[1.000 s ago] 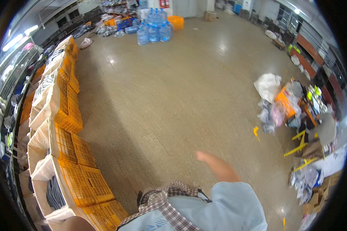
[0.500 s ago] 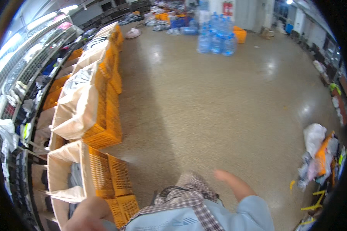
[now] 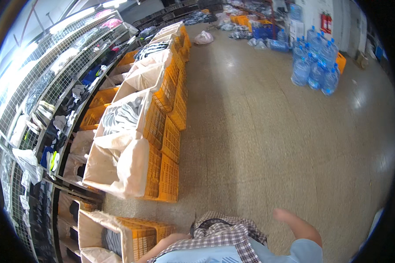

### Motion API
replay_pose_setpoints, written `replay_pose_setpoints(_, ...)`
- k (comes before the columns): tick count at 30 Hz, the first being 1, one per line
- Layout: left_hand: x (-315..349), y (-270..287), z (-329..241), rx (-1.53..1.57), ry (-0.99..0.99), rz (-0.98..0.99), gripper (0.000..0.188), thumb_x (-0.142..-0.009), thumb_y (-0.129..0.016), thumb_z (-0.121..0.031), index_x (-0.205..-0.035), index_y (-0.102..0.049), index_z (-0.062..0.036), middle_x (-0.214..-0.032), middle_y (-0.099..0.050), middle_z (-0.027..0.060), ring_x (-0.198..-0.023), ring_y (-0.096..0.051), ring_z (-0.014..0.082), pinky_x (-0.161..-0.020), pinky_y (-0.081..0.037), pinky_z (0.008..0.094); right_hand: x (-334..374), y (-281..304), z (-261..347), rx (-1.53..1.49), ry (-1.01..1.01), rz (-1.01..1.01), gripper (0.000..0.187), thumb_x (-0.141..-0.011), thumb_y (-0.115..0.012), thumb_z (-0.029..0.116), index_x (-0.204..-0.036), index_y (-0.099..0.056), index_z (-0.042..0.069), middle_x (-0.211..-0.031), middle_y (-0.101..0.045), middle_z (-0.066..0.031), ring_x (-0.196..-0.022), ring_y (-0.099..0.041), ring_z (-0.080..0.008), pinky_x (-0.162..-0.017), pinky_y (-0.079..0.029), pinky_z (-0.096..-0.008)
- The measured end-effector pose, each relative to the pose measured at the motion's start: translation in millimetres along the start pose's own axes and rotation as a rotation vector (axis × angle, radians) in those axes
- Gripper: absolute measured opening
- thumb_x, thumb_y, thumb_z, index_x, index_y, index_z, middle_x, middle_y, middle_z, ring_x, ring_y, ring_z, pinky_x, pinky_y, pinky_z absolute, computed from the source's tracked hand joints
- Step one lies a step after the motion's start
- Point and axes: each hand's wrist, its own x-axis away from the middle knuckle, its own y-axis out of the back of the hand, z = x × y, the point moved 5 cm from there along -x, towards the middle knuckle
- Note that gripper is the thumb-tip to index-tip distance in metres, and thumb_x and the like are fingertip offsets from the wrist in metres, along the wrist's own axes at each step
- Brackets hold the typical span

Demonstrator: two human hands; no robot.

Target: The person walks through a warehouse and organizes slippers by color and type. They pick up white, pink, and black slippers from bins and shelves, inspect them, and place them back in designated areas.

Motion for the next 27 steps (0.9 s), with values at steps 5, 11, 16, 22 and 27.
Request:
replay_pose_setpoints(5, -169.2, -15.9, 108.4, 0.627, 0.174, 0.062, 0.043, -0.090, -0.050, -0.028, -0.126, -0.051, -0.0039, -0.120, -0.058, 0.0203, -0.112, -0.055, 0.0315, -0.096, -0.042, 0.0378, -145.2, 233.4, 211.5, -0.234, 0.426, -0.207, 0.023, -0.091, -0.050, 0.016, -0.109, -0.059, 0.004, -0.102, -0.064, -0.0073, -0.091, -0.061, -0.0209, -0.080, -0.049, -0.0361)
replay_pose_setpoints(11, -318.8, 269.7, 78.0, 0.258, 0.067, -0.069, 0.041, -0.088, -0.052, -0.027, -0.119, -0.054, 0.0001, -0.114, -0.060, 0.0228, -0.106, -0.059, 0.0351, -0.090, -0.046, 0.0404, -302.9, 383.3, 337.0, -0.432, 0.427, -0.442, 0.023, -0.088, -0.051, 0.014, -0.106, -0.060, 0.004, -0.103, -0.064, -0.0102, -0.091, -0.062, -0.0239, -0.080, -0.049, -0.0379)
replay_pose_setpoints(16, -425.6, 524.2, 1.6, -0.303, -0.257, 0.085, 0.025, -0.085, -0.053, -0.021, -0.101, -0.058, -0.0031, -0.104, -0.063, 0.0172, -0.097, -0.062, 0.0345, -0.076, -0.052, 0.0448, -418.4, 414.0, 332.6, -0.069, 0.328, 0.203, 0.024, -0.081, -0.054, 0.016, -0.098, -0.064, 0.002, -0.091, -0.066, -0.0141, -0.086, -0.061, -0.0266, -0.076, -0.049, -0.0384)
replay_pose_setpoints(22, -666.8, 709.4, 11.6, 0.058, -0.289, -0.443, 0.020, -0.087, -0.052, -0.022, -0.097, -0.059, -0.0054, -0.099, -0.063, 0.0153, -0.092, -0.060, 0.0357, -0.076, -0.049, 0.0443, -537.3, 534.3, 251.7, -0.132, -0.272, 0.015, 0.027, -0.087, -0.053, 0.021, -0.103, -0.064, 0.002, -0.103, -0.063, -0.0135, -0.097, -0.057, -0.0259, -0.083, -0.045, -0.0389)
replay_pose_setpoints(27, -827.4, 687.3, 123.6, 0.227, -0.085, -0.052, 0.029, -0.089, -0.047, -0.025, -0.099, -0.063, -0.0020, -0.100, -0.063, 0.0216, -0.097, -0.058, 0.0370, -0.084, -0.046, 0.0438, -627.6, 708.5, 270.5, 0.013, -0.252, 0.140, 0.033, -0.092, -0.049, 0.024, -0.115, -0.062, 0.005, -0.116, -0.060, -0.0152, -0.109, -0.055, -0.0301, -0.091, -0.043, -0.0414)
